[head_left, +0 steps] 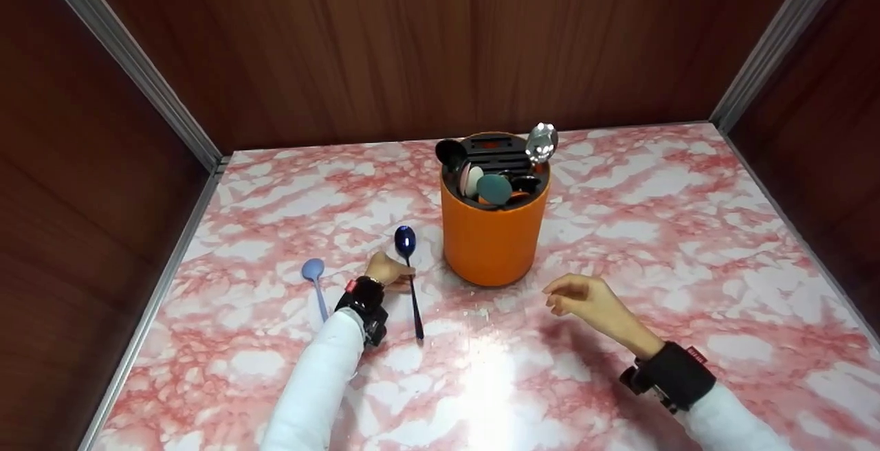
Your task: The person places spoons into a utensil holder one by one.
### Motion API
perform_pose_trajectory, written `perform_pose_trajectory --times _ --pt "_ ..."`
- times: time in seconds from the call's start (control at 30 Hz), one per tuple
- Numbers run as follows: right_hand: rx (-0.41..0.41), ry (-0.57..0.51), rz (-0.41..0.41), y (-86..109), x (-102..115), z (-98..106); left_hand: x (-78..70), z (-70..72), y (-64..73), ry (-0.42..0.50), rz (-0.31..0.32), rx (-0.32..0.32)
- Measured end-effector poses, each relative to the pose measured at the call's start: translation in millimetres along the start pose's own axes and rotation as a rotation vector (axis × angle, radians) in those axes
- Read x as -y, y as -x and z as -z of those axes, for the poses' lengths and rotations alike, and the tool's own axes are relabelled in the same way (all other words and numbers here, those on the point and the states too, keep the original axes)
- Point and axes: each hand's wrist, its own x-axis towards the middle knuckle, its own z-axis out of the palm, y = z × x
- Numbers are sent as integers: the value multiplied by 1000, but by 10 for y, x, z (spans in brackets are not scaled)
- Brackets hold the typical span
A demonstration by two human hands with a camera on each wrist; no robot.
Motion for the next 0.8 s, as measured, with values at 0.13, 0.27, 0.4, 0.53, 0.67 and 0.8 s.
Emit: perform_pose_trajectory --times 0.13,0.27,0.4,0.53,0.67,0.8 --pt "7 -2 -7 -24 -8 -31 -703 -153 1031 42 -28 -43" --pt "16 18 -18 -54 -10 -77 -1198 -293 1715 89 10 -91" --pt "35 34 -31 -70 -14 -115 -1348 -355 1950 173 17 -66" --pt "53 33 -32 -80 -15 -145 -1362 -394 1998 202 16 -18" --pt "61 12 -38 -86 -11 -169 -1356 -444 2032 222 5 4" --pt "70 -11 -55 -91 -13 -196 -1363 -492 2095 244 -9 8"
